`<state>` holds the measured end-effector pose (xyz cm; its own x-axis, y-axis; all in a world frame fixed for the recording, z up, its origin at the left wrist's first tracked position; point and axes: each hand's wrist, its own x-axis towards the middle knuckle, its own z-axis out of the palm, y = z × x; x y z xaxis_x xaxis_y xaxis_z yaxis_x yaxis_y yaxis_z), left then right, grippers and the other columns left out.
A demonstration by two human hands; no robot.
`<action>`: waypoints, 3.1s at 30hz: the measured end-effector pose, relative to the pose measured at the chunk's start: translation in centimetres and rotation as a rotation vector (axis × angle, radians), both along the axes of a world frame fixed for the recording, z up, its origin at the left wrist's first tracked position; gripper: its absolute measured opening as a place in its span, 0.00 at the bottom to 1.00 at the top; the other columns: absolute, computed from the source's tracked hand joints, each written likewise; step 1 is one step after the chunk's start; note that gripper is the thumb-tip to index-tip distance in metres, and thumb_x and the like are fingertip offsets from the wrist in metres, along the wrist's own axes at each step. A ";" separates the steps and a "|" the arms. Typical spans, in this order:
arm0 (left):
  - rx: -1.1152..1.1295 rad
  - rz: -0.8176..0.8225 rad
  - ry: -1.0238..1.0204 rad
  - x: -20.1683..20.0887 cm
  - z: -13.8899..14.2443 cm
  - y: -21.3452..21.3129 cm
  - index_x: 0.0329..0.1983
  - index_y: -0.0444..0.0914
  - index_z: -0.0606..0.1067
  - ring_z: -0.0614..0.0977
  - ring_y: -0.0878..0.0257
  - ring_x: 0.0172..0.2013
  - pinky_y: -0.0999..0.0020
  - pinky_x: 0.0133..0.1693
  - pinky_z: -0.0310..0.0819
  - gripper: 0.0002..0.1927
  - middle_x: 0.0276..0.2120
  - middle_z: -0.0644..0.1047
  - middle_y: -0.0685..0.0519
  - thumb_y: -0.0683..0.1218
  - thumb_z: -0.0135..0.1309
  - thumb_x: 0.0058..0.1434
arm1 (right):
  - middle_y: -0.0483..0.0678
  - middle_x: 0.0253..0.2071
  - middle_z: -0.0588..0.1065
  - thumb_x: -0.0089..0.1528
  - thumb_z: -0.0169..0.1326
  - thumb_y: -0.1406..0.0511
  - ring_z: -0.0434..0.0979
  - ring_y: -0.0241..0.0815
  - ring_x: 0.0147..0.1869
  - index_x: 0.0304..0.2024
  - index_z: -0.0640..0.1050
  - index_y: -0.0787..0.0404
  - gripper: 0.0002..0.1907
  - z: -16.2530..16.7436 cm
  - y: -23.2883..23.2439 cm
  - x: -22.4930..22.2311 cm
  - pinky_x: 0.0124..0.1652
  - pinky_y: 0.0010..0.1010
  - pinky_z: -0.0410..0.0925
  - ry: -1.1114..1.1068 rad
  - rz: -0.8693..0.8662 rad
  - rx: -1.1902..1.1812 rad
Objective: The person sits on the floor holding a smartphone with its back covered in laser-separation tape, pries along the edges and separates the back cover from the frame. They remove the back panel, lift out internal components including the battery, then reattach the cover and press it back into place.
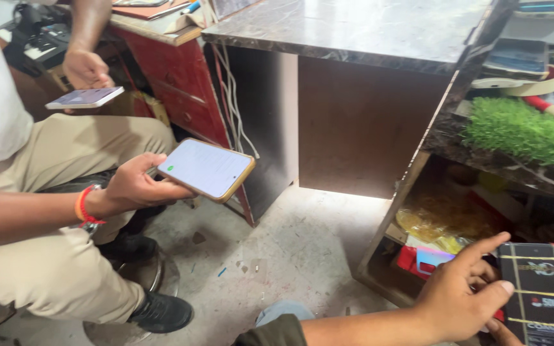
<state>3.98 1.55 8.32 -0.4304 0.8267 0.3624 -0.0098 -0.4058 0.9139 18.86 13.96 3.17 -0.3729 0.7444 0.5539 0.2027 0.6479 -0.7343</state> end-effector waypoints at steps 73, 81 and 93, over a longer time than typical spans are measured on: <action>0.004 -0.181 -0.071 -1.1 1.8 -0.1 0.81 0.42 0.49 0.78 0.70 0.37 0.74 0.40 0.77 0.37 0.38 0.76 0.51 0.40 0.45 0.70 | 0.57 0.48 0.78 0.42 0.76 0.58 0.82 0.50 0.49 0.68 0.60 0.62 0.57 9.8 -9.1 -0.8 0.47 0.37 0.73 -0.121 -0.226 -0.075; -0.054 -0.177 -0.135 -1.1 1.5 0.1 0.81 0.44 0.41 0.77 0.68 0.37 0.73 0.41 0.77 0.42 0.42 0.75 0.50 0.41 0.46 0.69 | 0.55 0.44 0.77 0.41 0.77 0.59 0.82 0.49 0.44 0.72 0.52 0.62 0.64 9.4 -9.1 -0.8 0.42 0.38 0.74 -0.122 -0.275 -0.141; -0.179 -0.354 -0.374 -0.1 1.1 0.4 0.73 0.38 0.56 0.77 0.62 0.55 0.65 0.57 0.73 0.38 0.57 0.74 0.50 0.44 0.59 0.62 | 0.60 0.54 0.72 0.52 0.69 0.65 0.77 0.53 0.56 0.73 0.47 0.65 0.57 8.7 -10.5 -1.2 0.51 0.40 0.71 -0.149 -0.006 -0.085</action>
<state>3.84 1.92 9.45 -0.1875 0.9791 0.0785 -0.4553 -0.1574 0.8763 17.67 3.47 11.84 -0.4418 0.7888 0.4273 0.3174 0.5829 -0.7480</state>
